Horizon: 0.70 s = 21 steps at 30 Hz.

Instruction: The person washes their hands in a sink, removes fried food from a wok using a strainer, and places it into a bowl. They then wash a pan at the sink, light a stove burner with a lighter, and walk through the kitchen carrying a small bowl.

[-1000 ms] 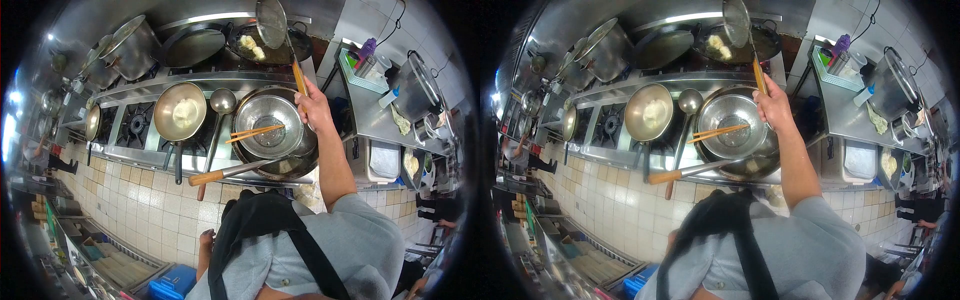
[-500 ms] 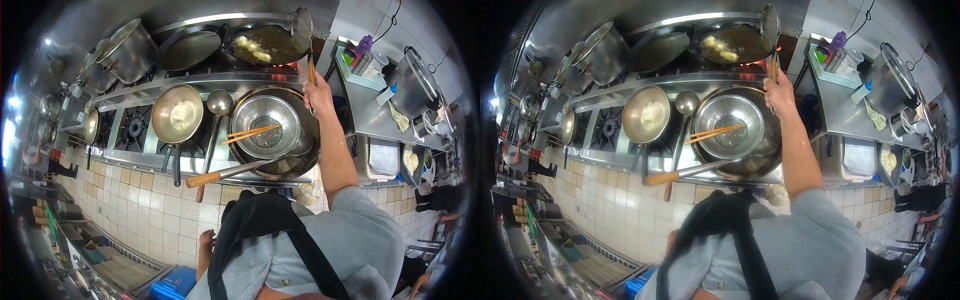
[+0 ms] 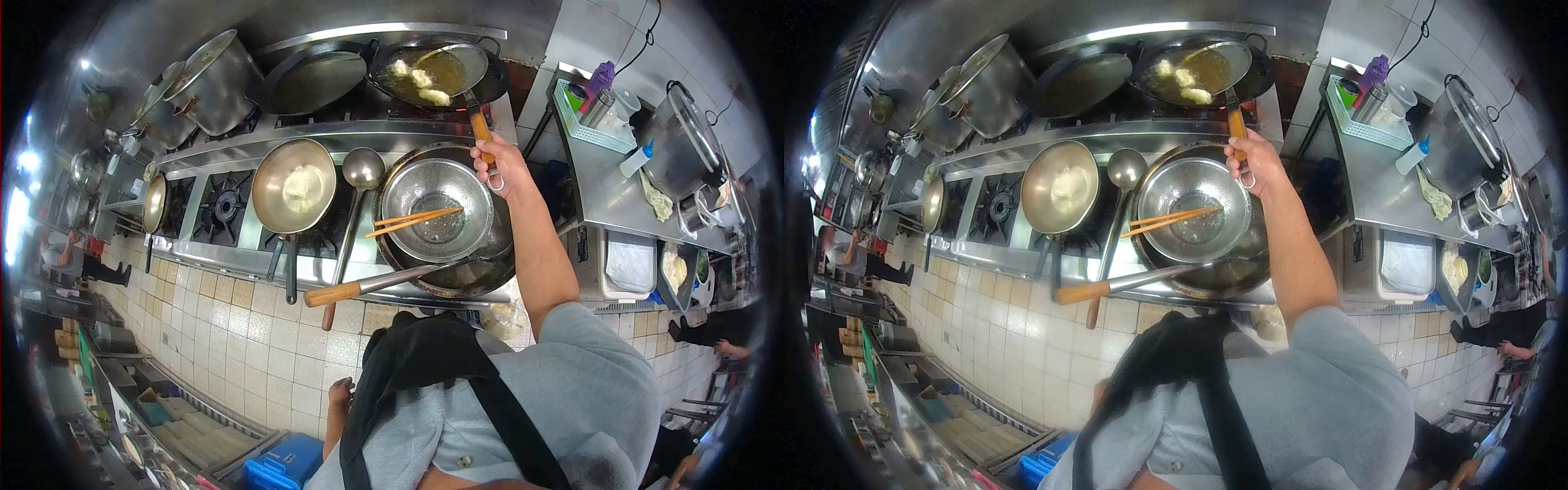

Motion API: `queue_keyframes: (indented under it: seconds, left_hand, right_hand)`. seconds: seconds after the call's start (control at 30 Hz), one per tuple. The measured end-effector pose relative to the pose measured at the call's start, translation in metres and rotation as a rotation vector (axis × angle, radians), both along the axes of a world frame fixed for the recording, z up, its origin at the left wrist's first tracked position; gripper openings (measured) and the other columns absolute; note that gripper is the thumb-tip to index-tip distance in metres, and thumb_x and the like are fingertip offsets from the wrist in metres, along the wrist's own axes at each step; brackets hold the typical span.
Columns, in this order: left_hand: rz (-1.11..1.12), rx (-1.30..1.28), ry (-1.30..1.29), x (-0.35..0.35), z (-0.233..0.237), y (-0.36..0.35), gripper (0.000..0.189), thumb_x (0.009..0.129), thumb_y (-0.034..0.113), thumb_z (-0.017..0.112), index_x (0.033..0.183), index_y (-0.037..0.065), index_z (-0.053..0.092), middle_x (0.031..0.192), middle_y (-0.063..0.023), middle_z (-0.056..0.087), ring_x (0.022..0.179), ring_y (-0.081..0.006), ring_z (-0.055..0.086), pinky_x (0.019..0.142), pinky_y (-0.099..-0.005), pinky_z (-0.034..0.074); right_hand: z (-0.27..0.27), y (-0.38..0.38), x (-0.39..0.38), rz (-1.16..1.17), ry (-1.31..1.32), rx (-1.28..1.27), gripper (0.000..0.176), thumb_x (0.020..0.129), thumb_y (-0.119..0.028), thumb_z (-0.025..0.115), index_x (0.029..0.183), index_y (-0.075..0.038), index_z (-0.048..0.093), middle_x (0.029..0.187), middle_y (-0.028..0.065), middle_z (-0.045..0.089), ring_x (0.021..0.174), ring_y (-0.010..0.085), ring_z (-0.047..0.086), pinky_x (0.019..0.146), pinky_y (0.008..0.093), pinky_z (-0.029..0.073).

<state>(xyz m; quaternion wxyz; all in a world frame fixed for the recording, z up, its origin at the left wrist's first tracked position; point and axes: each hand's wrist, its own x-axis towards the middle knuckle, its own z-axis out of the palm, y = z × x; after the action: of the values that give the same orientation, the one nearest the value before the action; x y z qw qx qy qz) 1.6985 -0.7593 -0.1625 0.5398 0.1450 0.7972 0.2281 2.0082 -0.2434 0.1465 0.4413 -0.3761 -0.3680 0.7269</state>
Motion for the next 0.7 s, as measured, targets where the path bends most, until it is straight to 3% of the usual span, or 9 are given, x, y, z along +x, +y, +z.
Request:
queue_keyframes:
  seconds: [0.07,0.2,0.23,0.3,0.4,0.5,0.57,0.7]
  left_hand:
    - [0.402,-0.109,-0.153,0.004,-0.002,0.004,0.042,0.087,0.026,0.056,0.121,0.002,0.05,0.106,-0.0121,0.061,0.068,-0.0212,0.058,0.05,-0.0319,0.042]
    - [0.369,-0.073,-0.129,0.002,0.0,0.003,0.042,0.087,0.025,0.056,0.122,0.002,0.05,0.107,-0.0125,0.06,0.069,-0.022,0.059,0.05,-0.0315,0.042]
    - [0.142,-0.003,-0.032,-0.003,-0.008,-0.002,0.042,0.088,0.025,0.056,0.122,0.002,0.05,0.108,-0.0128,0.06,0.069,-0.0225,0.059,0.051,-0.0319,0.043]
    - [-0.087,0.067,0.063,-0.011,-0.022,-0.009,0.042,0.088,0.025,0.055,0.122,0.002,0.049,0.109,-0.0131,0.06,0.07,-0.023,0.059,0.051,-0.0322,0.043]
    - [-0.183,0.121,0.088,-0.013,-0.022,-0.009,0.042,0.088,0.025,0.055,0.122,0.002,0.049,0.11,-0.0134,0.059,0.07,-0.023,0.059,0.051,-0.0325,0.043]
    - [-0.072,0.078,0.045,-0.007,-0.014,-0.002,0.044,0.087,0.026,0.056,0.123,0.001,0.049,0.108,-0.0138,0.06,0.07,-0.0227,0.059,0.051,-0.0323,0.043]
    - [0.355,-0.071,-0.127,-0.001,0.0,0.008,0.044,0.087,0.026,0.057,0.122,0.001,0.049,0.105,-0.0136,0.061,0.069,-0.0222,0.059,0.051,-0.0325,0.044]
    - [0.357,-0.051,-0.141,-0.007,-0.008,0.004,0.043,0.086,0.026,0.057,0.119,0.0,0.052,0.101,-0.0128,0.062,0.066,-0.021,0.058,0.05,-0.0327,0.043]
  right_hand:
    - [-0.002,-0.001,0.001,0.018,0.033,0.007,0.028,0.087,-0.007,0.05,0.113,-0.006,0.039,0.074,0.0046,0.05,0.048,0.0081,0.045,0.037,0.0201,0.038]
    - [0.003,-0.008,0.006,0.061,0.134,0.004,0.029,0.087,-0.007,0.05,0.113,-0.006,0.037,0.074,0.0057,0.05,0.047,0.0076,0.044,0.035,0.019,0.036]
    - [0.004,-0.01,0.008,0.06,0.134,0.003,0.029,0.087,-0.007,0.05,0.113,-0.006,0.037,0.074,0.0057,0.05,0.047,0.0076,0.044,0.035,0.019,0.036]
    - [0.007,-0.014,0.014,0.076,0.17,0.027,0.022,0.086,-0.009,0.051,0.106,-0.005,0.043,0.074,0.006,0.051,0.048,0.0094,0.046,0.037,0.0213,0.037]
    - [0.016,-0.025,0.021,0.065,0.131,0.07,0.032,0.086,-0.01,0.051,0.115,-0.004,0.041,0.074,0.0057,0.051,0.048,0.0086,0.046,0.036,0.02,0.037]
    - [0.026,-0.037,0.026,0.039,0.097,0.079,0.038,0.085,-0.011,0.054,0.12,-0.006,0.039,0.074,0.0057,0.051,0.045,0.0075,0.044,0.033,0.0188,0.034]
    - [0.033,-0.043,0.028,0.024,0.069,0.086,0.039,0.085,-0.011,0.054,0.121,-0.006,0.039,0.074,0.0051,0.051,0.044,0.0074,0.044,0.033,0.0188,0.034]
    - [0.045,-0.052,0.023,-0.045,-0.06,0.104,0.035,0.086,-0.013,0.052,0.118,-0.006,0.042,0.074,0.0031,0.051,0.044,0.0072,0.044,0.033,0.0186,0.034]
